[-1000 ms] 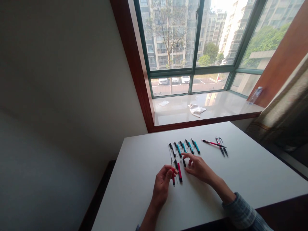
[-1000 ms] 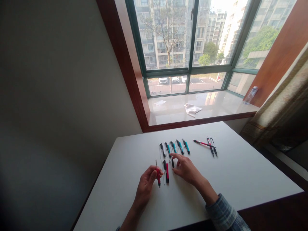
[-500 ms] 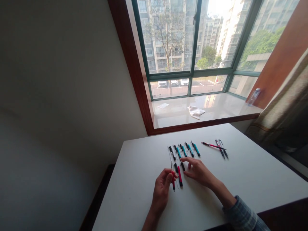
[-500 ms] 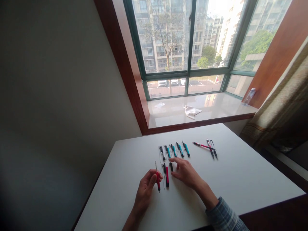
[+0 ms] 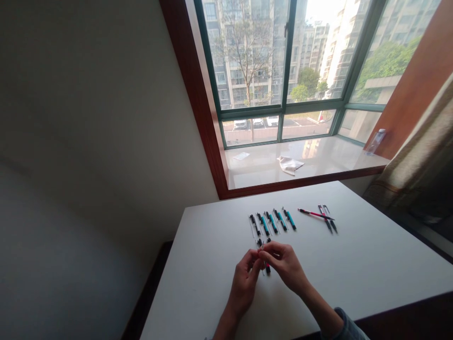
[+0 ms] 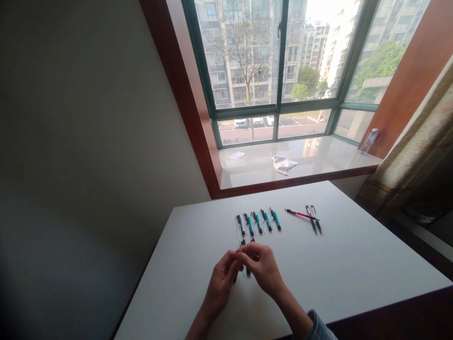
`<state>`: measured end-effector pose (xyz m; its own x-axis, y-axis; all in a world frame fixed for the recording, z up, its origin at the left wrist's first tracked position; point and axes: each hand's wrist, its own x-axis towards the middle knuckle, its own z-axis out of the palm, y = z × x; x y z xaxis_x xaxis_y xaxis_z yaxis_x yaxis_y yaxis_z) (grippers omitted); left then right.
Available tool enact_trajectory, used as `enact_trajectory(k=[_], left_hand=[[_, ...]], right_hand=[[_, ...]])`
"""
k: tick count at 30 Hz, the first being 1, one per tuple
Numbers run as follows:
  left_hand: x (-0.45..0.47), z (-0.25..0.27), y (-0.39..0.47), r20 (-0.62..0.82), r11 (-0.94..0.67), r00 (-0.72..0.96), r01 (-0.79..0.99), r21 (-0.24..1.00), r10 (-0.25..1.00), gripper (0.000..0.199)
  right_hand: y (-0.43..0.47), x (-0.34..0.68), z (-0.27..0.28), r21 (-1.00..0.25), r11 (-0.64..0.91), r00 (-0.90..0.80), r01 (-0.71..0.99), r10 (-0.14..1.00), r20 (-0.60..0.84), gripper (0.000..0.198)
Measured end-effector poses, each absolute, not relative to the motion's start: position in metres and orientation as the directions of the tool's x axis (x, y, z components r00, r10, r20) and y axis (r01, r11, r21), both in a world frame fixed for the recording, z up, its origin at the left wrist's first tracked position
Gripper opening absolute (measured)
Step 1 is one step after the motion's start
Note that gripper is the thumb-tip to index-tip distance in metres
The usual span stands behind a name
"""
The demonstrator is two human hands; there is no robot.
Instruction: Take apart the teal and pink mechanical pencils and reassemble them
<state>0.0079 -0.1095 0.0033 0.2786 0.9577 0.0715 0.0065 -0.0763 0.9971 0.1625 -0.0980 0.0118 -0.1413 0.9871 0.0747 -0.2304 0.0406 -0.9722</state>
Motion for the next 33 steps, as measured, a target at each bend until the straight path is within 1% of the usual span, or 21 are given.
enact_trajectory(k=[2, 5, 7, 9, 12, 15, 18, 22, 26, 29, 31, 33], left_hand=[[0.008, 0.003, -0.111, 0.082, -0.098, 0.261, 0.046, 0.994, 0.962, 0.026], [0.008, 0.003, -0.113, 0.089, -0.107, 0.208, 0.076, 0.991, 0.974, 0.025], [0.007, 0.002, -0.112, 0.078, -0.089, 0.196, 0.045, 0.995, 0.977, 0.025], [0.007, 0.0, -0.112, 0.045, -0.045, 0.2, -0.008, 0.999, 0.979, 0.027], [0.006, -0.001, -0.11, 0.001, 0.014, 0.205, -0.071, 0.997, 0.979, 0.034], [0.005, 0.001, -0.11, -0.002, 0.017, 0.196, -0.077, 0.997, 0.981, 0.035], [0.005, 0.001, -0.109, -0.009, 0.025, 0.167, -0.094, 0.995, 0.986, 0.032], [0.005, 0.0, -0.108, -0.044, 0.069, 0.157, -0.161, 0.984, 0.987, 0.033], [0.006, 0.001, -0.107, -0.057, 0.087, 0.154, -0.2, 0.976, 0.986, 0.035], [0.007, 0.002, -0.107, -0.066, 0.094, 0.137, -0.215, 0.972, 0.988, 0.035], [0.007, 0.002, -0.105, -0.06, 0.073, 0.058, -0.245, 0.967, 0.996, 0.035], [0.005, 0.001, -0.103, -0.057, 0.036, -0.067, -0.283, 0.958, 0.996, 0.036]], right_hand=[[-0.096, 0.167, 0.014, -0.966, 0.056, -0.049, -0.252, 0.996, 0.071, 0.026], [-0.095, 0.18, 0.018, -0.926, 0.091, 0.155, -0.368, 0.987, 0.035, 0.029], [-0.098, 0.186, 0.019, -0.917, 0.111, 0.199, -0.382, 0.979, 0.036, 0.03], [-0.104, 0.186, 0.016, -0.955, 0.114, 0.113, -0.272, 0.99, 0.087, 0.029], [-0.116, 0.177, 0.01, -0.992, 0.121, -0.053, -0.029, 0.991, 0.123, 0.03], [-0.123, 0.168, 0.007, -0.987, 0.112, -0.042, 0.115, 0.993, 0.108, 0.03], [-0.123, 0.166, 0.01, -0.984, 0.08, -0.041, 0.16, 0.996, 0.074, 0.03], [-0.123, 0.169, 0.013, -0.987, 0.051, -0.054, 0.154, 0.998, 0.043, 0.027], [-0.136, 0.17, 0.011, -0.985, 0.082, -0.068, 0.152, 0.995, 0.072, 0.018], [-0.149, 0.172, 0.012, -0.974, 0.119, -0.082, 0.191, 0.991, 0.105, 0.009], [-0.154, 0.175, 0.011, -0.963, 0.126, -0.092, 0.239, 0.99, 0.107, 0.008], [-0.152, 0.18, 0.009, -0.954, 0.098, -0.084, 0.282, 0.993, 0.077, 0.007]])
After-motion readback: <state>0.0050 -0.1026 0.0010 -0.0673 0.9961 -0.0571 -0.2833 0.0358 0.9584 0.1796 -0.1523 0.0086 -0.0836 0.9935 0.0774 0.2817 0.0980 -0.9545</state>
